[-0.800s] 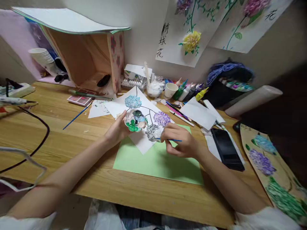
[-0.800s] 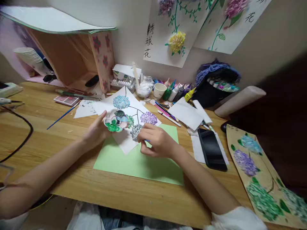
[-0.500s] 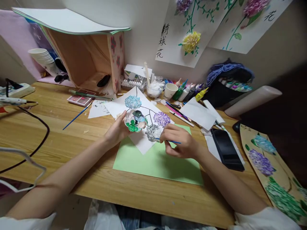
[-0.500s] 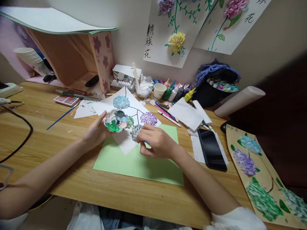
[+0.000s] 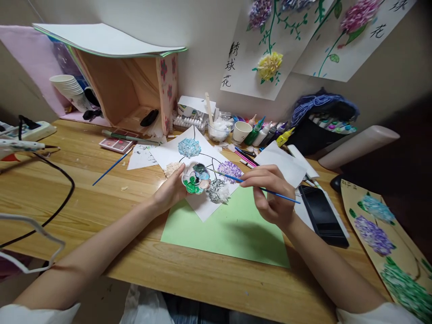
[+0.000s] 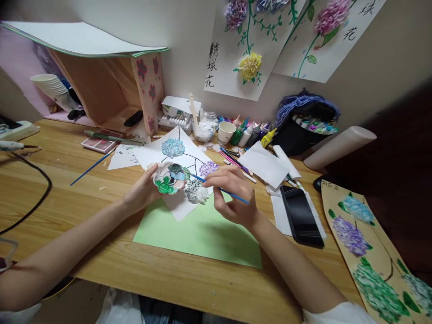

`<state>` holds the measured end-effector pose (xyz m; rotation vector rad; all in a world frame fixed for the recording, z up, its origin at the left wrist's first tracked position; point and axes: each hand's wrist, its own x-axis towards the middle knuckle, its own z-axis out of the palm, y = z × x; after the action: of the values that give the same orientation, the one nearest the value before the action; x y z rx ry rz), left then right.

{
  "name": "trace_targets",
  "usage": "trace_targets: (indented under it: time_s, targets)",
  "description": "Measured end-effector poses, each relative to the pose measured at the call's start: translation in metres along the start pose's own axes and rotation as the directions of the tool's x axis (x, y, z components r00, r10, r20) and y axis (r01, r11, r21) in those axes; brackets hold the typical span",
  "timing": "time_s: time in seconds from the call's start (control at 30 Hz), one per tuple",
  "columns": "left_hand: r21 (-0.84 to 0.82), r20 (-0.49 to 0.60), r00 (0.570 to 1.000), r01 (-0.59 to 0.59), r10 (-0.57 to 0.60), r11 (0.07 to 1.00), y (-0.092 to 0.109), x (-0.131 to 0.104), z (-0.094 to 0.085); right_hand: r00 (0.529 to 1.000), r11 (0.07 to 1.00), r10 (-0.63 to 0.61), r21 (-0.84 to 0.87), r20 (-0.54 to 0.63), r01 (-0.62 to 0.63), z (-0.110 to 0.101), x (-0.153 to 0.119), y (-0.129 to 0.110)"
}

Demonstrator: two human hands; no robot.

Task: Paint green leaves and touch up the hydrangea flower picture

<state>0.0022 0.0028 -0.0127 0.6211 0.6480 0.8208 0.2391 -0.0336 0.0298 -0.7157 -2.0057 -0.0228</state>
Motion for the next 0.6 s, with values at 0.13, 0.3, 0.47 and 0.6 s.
trace_targets:
  time_s: [0.13, 0.3, 0.47, 0.6]
  targets:
    - [0.000, 0.048, 0.998, 0.033, -0.033, 0.999, -0.0013, -0.0008, 0.0001, 0.995, 0.999, -0.038, -0.017, 0.093, 0.040, 0.0046, 0.0014, 0.0007]
    - [-0.012, 0.028, 0.999, 0.034, -0.034, 0.999, -0.0015, -0.0013, -0.0003, 0.992, 0.998, -0.048, -0.024, 0.115, 0.051, 0.0061, -0.0002, 0.0022]
    - [-0.030, 0.043, 0.999, 0.034, -0.033, 0.999, -0.0022, -0.0008, -0.0016, 0.990, 0.999, -0.039, -0.011, 0.135, 0.041, 0.0047, 0.0026, 0.0004]
    - [-0.022, 0.036, 0.999, 0.019, -0.018, 1.000, -0.0009, -0.0017, -0.0012, 0.998, 0.998, 0.057, -0.027, -0.006, -0.057, -0.0011, -0.0003, 0.0006]
